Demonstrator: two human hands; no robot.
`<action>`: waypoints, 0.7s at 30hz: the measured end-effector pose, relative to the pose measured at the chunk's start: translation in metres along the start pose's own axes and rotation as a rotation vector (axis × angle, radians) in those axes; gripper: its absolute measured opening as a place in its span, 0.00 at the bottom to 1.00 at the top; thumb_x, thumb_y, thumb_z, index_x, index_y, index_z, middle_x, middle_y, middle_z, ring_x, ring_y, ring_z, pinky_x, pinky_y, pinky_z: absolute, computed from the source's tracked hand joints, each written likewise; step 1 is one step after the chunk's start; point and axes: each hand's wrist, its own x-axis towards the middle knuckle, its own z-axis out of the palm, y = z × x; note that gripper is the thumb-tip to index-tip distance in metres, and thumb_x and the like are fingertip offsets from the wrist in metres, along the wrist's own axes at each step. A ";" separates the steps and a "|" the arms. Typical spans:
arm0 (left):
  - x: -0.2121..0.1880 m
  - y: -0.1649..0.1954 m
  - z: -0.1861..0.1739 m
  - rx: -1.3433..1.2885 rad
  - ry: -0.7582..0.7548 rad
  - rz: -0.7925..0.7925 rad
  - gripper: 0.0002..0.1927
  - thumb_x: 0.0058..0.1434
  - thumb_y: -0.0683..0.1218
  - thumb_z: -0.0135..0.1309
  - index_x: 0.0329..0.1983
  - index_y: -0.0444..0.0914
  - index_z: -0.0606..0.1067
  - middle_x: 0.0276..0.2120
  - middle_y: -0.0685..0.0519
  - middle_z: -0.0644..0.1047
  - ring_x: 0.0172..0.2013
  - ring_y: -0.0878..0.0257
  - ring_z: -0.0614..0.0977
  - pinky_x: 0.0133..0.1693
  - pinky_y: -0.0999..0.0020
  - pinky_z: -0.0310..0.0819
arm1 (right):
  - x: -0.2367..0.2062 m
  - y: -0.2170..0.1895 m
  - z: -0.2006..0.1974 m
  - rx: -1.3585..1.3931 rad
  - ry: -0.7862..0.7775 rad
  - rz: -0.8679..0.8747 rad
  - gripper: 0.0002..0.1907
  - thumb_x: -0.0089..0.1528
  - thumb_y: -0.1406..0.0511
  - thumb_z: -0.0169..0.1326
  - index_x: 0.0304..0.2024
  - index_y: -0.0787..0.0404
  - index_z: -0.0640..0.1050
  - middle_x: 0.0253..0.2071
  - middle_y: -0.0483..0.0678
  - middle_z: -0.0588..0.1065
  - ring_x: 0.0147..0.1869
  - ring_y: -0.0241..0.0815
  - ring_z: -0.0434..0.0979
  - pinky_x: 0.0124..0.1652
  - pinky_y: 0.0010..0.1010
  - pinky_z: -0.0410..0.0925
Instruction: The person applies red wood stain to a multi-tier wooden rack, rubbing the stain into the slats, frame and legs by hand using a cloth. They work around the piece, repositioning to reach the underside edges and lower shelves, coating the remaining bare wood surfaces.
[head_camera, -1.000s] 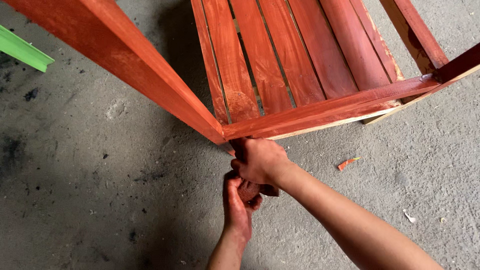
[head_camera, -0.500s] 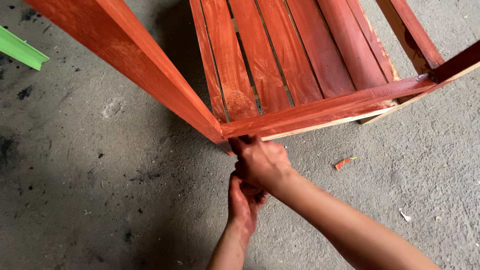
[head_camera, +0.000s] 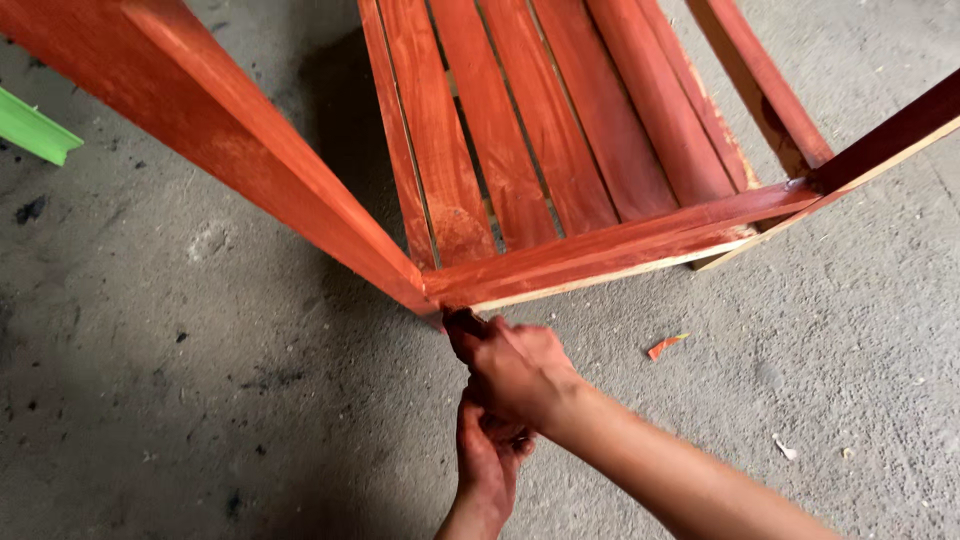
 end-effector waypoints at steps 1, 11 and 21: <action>0.001 0.003 0.001 0.023 0.050 0.033 0.19 0.62 0.62 0.41 0.42 0.47 0.73 0.28 0.59 0.76 0.27 0.66 0.74 0.28 0.68 0.63 | -0.003 0.001 0.000 0.070 0.057 -0.030 0.44 0.50 0.61 0.63 0.68 0.55 0.63 0.51 0.59 0.75 0.39 0.60 0.82 0.36 0.50 0.75; 0.014 0.042 0.007 0.274 0.205 0.171 0.14 0.65 0.58 0.46 0.40 0.44 0.70 0.26 0.58 0.72 0.25 0.68 0.72 0.26 0.70 0.65 | 0.038 0.011 0.025 0.058 -0.017 0.208 0.32 0.58 0.52 0.58 0.64 0.40 0.69 0.61 0.53 0.71 0.51 0.57 0.80 0.45 0.48 0.75; 0.039 -0.046 0.102 0.505 -0.197 0.109 0.14 0.69 0.56 0.43 0.50 0.44 0.69 0.30 0.58 0.74 0.26 0.70 0.73 0.26 0.72 0.69 | -0.060 0.129 0.004 0.013 0.375 0.359 0.29 0.55 0.53 0.58 0.61 0.30 0.74 0.63 0.38 0.75 0.56 0.47 0.80 0.47 0.46 0.75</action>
